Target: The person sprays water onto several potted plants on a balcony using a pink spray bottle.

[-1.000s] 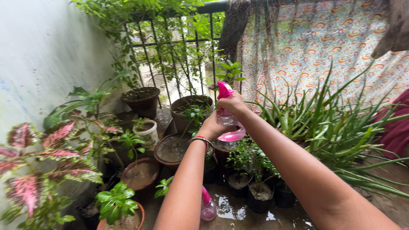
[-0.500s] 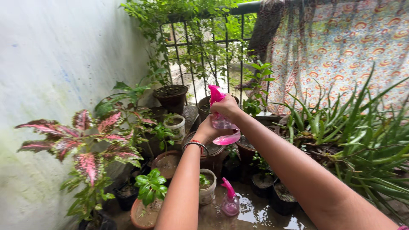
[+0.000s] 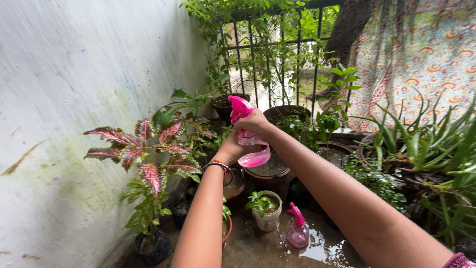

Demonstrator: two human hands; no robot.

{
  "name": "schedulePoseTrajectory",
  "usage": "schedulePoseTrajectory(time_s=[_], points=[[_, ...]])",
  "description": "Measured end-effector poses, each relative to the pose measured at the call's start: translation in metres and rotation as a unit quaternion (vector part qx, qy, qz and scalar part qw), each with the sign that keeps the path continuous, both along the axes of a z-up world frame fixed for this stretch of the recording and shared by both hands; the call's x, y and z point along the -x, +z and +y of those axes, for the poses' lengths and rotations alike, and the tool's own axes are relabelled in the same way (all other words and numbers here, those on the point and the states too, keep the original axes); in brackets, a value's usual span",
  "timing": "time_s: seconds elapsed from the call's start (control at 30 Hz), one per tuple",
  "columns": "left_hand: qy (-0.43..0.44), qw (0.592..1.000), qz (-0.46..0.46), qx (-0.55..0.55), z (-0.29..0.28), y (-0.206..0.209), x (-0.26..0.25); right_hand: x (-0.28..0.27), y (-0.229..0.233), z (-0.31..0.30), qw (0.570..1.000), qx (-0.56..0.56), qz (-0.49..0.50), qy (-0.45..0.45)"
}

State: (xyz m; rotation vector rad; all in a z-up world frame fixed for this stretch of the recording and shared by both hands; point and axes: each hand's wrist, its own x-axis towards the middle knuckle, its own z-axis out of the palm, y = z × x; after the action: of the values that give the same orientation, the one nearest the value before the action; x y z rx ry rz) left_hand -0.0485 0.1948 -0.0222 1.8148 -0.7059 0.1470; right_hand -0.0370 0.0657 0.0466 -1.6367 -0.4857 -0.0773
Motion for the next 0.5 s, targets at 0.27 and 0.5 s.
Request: schedulePoseTrajectory(time_s=[0.27, 0.5], points=[[0.137, 0.99, -0.01, 0.006, 0.014, -0.043, 0.013, 0.0, -0.044, 0.021, 1.0, -0.025, -0.007, 0.009], [0.173, 0.984, 0.044, 0.009, 0.011, -0.083, 0.054, 0.007, -0.103, 0.02, 0.997, -0.047, 0.032, 0.06]])
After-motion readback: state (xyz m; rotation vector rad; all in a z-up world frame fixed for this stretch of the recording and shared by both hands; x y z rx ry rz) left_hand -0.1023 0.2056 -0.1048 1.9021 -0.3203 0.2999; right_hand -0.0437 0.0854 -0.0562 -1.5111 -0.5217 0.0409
